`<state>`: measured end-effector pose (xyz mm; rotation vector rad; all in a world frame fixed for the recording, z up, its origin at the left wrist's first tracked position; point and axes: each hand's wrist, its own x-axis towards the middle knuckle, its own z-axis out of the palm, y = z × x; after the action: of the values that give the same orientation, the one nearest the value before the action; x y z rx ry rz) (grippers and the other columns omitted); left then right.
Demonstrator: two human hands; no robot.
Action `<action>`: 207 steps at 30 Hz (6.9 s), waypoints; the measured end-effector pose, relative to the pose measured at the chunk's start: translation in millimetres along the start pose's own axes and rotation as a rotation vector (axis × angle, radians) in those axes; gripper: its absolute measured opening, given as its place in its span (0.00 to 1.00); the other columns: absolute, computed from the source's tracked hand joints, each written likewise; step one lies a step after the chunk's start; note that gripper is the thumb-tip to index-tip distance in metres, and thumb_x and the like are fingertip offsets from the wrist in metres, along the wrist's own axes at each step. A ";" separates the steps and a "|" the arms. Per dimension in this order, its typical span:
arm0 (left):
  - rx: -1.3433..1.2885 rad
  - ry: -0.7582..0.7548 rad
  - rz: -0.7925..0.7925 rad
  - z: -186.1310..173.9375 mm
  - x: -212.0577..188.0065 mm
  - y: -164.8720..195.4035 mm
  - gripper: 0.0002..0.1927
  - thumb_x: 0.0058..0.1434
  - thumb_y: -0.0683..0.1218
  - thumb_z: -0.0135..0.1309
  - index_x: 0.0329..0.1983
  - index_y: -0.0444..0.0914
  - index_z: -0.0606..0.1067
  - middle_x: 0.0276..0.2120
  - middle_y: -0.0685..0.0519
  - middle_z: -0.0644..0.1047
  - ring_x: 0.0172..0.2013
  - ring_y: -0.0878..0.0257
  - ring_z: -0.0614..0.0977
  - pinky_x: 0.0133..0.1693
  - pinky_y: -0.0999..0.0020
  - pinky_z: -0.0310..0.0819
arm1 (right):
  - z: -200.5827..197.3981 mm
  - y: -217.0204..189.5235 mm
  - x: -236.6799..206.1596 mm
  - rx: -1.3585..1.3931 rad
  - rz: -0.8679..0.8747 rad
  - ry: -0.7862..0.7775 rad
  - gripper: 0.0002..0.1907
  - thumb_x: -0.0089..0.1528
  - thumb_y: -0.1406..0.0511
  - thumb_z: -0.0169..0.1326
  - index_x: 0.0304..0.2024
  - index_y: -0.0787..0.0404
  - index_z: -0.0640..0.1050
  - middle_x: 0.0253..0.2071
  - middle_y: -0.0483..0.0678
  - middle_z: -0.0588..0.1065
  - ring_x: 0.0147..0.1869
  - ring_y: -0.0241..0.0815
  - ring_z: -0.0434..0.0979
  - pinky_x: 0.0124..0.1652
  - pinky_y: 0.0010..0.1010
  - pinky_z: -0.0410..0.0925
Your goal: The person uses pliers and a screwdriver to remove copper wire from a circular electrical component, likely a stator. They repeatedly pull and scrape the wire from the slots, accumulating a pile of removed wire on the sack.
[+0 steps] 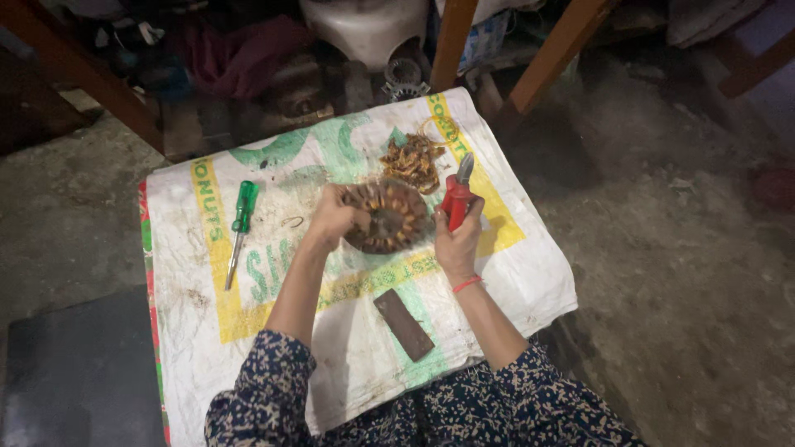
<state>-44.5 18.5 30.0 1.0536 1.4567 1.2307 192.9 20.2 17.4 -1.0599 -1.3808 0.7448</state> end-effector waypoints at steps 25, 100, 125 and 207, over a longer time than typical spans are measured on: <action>-0.436 -0.083 -0.016 -19.5 -24.9 -7.7 0.25 0.62 0.49 0.60 0.58 0.30 0.76 0.44 0.44 0.79 0.47 0.53 0.79 0.50 0.56 0.72 | -11.7 16.3 -0.8 0.089 -0.046 -0.157 0.13 0.63 0.77 0.56 0.44 0.64 0.67 0.43 0.49 0.75 0.45 0.37 0.77 0.46 0.29 0.73; -0.127 0.431 0.474 45.1 -17.7 -20.8 0.16 0.72 0.52 0.52 0.43 0.34 0.77 0.32 0.55 0.77 0.36 0.69 0.74 0.42 0.71 0.70 | -68.2 -168.9 65.4 -1.704 -1.051 -0.584 0.17 0.59 0.62 0.51 0.45 0.65 0.80 0.68 0.58 0.67 0.71 0.59 0.63 0.62 0.69 0.51; -0.165 0.421 0.453 45.0 -17.7 -19.7 0.17 0.72 0.55 0.52 0.40 0.34 0.75 0.33 0.55 0.76 0.36 0.69 0.73 0.42 0.71 0.70 | -47.9 -177.6 50.4 -1.883 -0.941 -0.628 0.20 0.59 0.61 0.50 0.51 0.61 0.81 0.67 0.59 0.66 0.69 0.64 0.63 0.57 0.82 0.48; -0.126 0.419 0.425 38.4 -18.5 -9.3 0.19 0.72 0.56 0.50 0.41 0.34 0.77 0.31 0.55 0.78 0.34 0.69 0.74 0.40 0.70 0.72 | -62.3 -156.8 73.7 -1.715 -1.270 -0.666 0.16 0.58 0.60 0.53 0.41 0.65 0.81 0.58 0.59 0.70 0.57 0.65 0.70 0.55 0.65 0.60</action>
<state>-3.6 6.9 20.3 1.0962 1.4770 1.9137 235.4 17.6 196.5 -0.6962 -2.8220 -1.4488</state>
